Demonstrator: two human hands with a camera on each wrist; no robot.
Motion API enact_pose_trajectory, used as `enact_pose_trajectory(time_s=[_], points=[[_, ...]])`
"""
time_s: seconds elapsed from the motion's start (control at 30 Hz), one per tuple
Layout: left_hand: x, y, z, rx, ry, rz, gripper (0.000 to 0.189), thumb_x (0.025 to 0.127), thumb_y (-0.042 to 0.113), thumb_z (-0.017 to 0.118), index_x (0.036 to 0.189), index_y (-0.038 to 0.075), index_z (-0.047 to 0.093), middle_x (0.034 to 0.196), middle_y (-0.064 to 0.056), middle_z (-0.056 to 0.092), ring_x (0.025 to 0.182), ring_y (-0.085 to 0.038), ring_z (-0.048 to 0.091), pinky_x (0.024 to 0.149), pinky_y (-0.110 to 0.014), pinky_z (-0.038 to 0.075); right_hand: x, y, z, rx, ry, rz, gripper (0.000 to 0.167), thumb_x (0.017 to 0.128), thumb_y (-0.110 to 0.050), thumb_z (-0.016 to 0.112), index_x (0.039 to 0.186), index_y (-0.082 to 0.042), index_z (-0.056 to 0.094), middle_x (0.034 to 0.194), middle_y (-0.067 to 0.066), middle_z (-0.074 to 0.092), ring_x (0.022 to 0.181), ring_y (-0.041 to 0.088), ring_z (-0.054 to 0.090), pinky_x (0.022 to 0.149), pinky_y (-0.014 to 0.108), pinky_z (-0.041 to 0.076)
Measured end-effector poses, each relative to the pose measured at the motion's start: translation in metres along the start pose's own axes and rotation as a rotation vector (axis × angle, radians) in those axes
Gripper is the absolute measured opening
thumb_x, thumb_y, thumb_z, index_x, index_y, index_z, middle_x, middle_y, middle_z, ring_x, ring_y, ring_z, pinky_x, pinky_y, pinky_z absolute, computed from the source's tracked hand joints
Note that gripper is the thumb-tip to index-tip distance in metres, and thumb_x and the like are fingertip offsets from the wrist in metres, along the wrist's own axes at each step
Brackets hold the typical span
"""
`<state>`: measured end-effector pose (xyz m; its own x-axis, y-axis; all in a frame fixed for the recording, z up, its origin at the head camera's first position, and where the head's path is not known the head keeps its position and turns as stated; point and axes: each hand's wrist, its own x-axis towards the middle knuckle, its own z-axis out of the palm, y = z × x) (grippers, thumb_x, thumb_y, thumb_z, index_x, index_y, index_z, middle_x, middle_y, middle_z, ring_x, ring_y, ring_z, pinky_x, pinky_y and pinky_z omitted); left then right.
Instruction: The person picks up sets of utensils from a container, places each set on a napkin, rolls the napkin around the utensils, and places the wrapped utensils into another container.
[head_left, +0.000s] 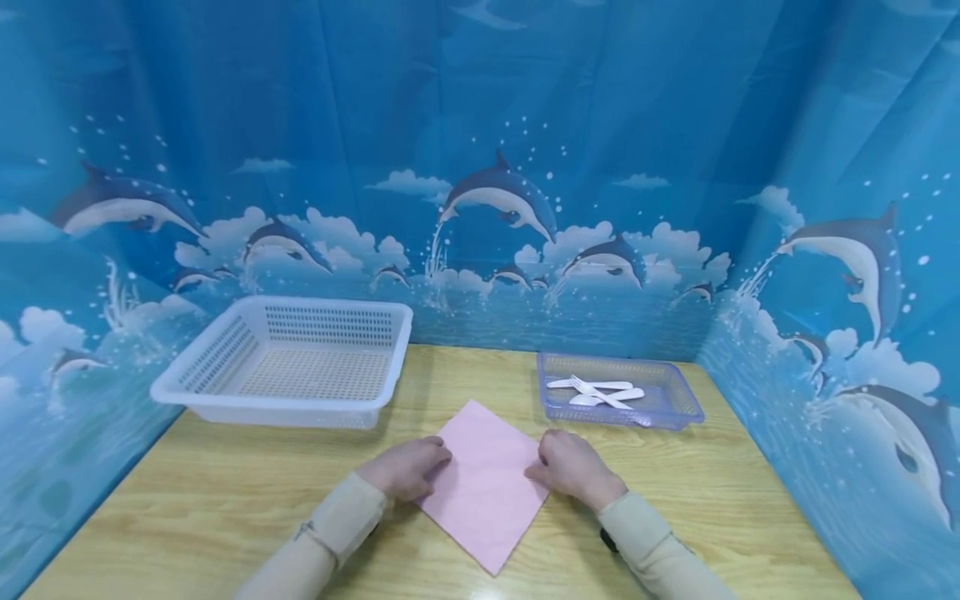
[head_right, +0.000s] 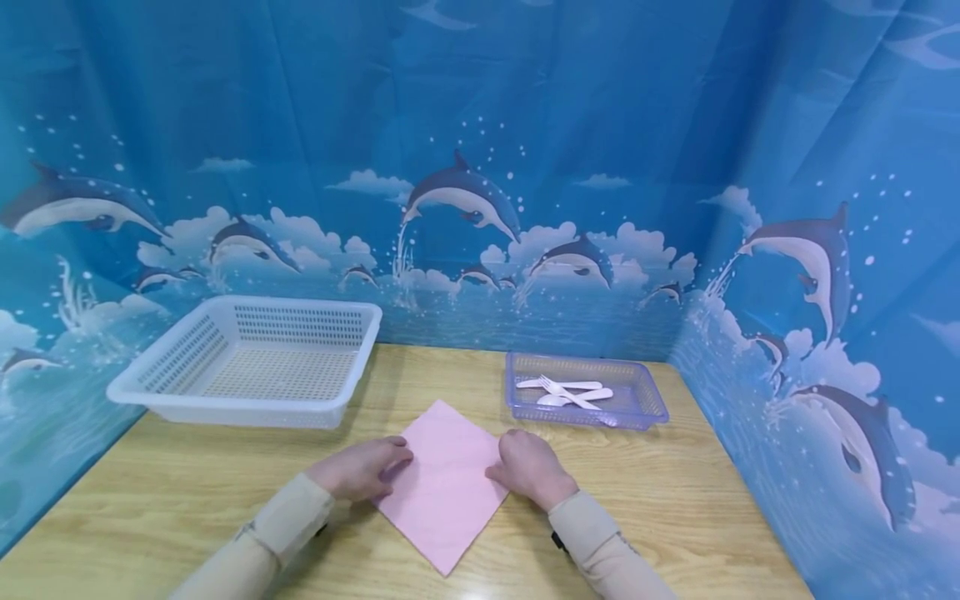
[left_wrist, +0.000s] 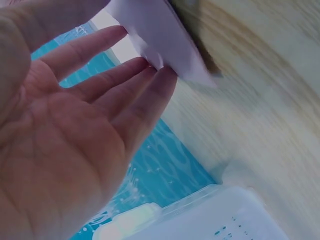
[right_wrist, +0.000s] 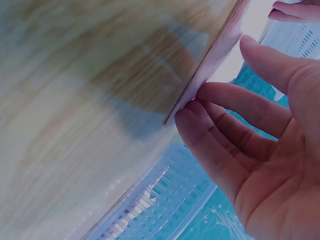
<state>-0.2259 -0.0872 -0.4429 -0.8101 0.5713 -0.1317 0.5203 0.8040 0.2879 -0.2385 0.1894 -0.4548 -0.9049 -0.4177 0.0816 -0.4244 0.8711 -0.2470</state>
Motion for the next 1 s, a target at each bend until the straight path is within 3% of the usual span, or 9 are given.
enact_pose_trajectory(time_s=[0.13,0.27,0.4,0.5,0.63,0.8,1.0], points=[[0.0027,-0.0013,-0.0012,-0.003,-0.006,0.020,0.038,0.075,-0.004,0.073,0.111,0.005,0.067,0.129,-0.016,0.060,0.116,-0.032,0.061,0.103,-0.044,0.046,0.0007,0.0002,-0.0006,-0.009,0.001,0.010,0.036,0.080,-0.024,0.077,0.055,-0.015,0.051,0.056,-0.005,0.047,0.049,0.011,0.042,0.047,0.027,0.037],[0.0047,-0.0008,-0.0028,-0.008,-0.024,0.001,0.042,0.075,-0.009,0.068,0.114,0.007,0.066,0.135,-0.016,0.058,0.122,-0.033,0.058,0.107,-0.044,0.044,0.0006,0.0022,-0.0003,-0.017,0.006,-0.016,0.032,0.077,-0.022,0.078,0.058,-0.016,0.054,0.059,-0.005,0.050,0.053,0.011,0.044,0.050,0.027,0.039],[0.0062,-0.0006,-0.0042,-0.037,-0.059,-0.035,0.049,0.075,-0.010,0.067,0.120,0.008,0.065,0.144,-0.017,0.050,0.132,-0.034,0.050,0.112,-0.046,0.038,-0.0001,0.0055,-0.0006,-0.002,-0.008,-0.069,0.015,0.077,-0.021,0.079,0.076,-0.012,0.067,0.068,-0.005,0.055,0.062,0.009,0.047,0.055,0.026,0.041],[0.0072,-0.0016,-0.0048,-0.060,-0.074,-0.042,0.053,0.073,-0.010,0.067,0.122,0.009,0.064,0.148,-0.018,0.046,0.134,-0.034,0.048,0.113,-0.047,0.036,-0.0017,0.0083,-0.0015,-0.008,-0.035,-0.087,0.016,0.078,-0.021,0.078,0.090,-0.014,0.071,0.073,-0.006,0.055,0.067,0.010,0.047,0.057,0.027,0.040],[0.0081,-0.0029,-0.0043,-0.080,-0.079,-0.027,0.057,0.070,-0.007,0.069,0.125,0.008,0.062,0.149,-0.018,0.044,0.135,-0.035,0.046,0.114,-0.047,0.035,-0.0051,0.0091,-0.0056,-0.035,-0.057,-0.079,0.013,0.078,-0.024,0.079,0.080,-0.018,0.067,0.075,-0.006,0.051,0.066,0.012,0.045,0.056,0.029,0.038],[0.0082,-0.0022,-0.0038,-0.094,-0.081,-0.031,0.062,0.070,-0.004,0.068,0.130,0.010,0.060,0.152,-0.016,0.042,0.137,-0.035,0.045,0.114,-0.048,0.034,-0.0068,0.0074,-0.0095,-0.044,-0.058,-0.074,0.025,0.075,-0.025,0.081,0.064,-0.020,0.059,0.070,-0.007,0.048,0.061,0.011,0.042,0.053,0.027,0.034],[0.0087,-0.0035,-0.0031,-0.087,-0.065,-0.014,0.059,0.070,-0.003,0.068,0.127,0.010,0.061,0.150,-0.017,0.043,0.134,-0.036,0.047,0.112,-0.049,0.036,-0.0045,0.0078,-0.0096,-0.053,-0.055,-0.088,0.036,0.075,-0.025,0.082,0.057,-0.020,0.051,0.061,-0.009,0.043,0.056,0.009,0.039,0.049,0.024,0.030]])
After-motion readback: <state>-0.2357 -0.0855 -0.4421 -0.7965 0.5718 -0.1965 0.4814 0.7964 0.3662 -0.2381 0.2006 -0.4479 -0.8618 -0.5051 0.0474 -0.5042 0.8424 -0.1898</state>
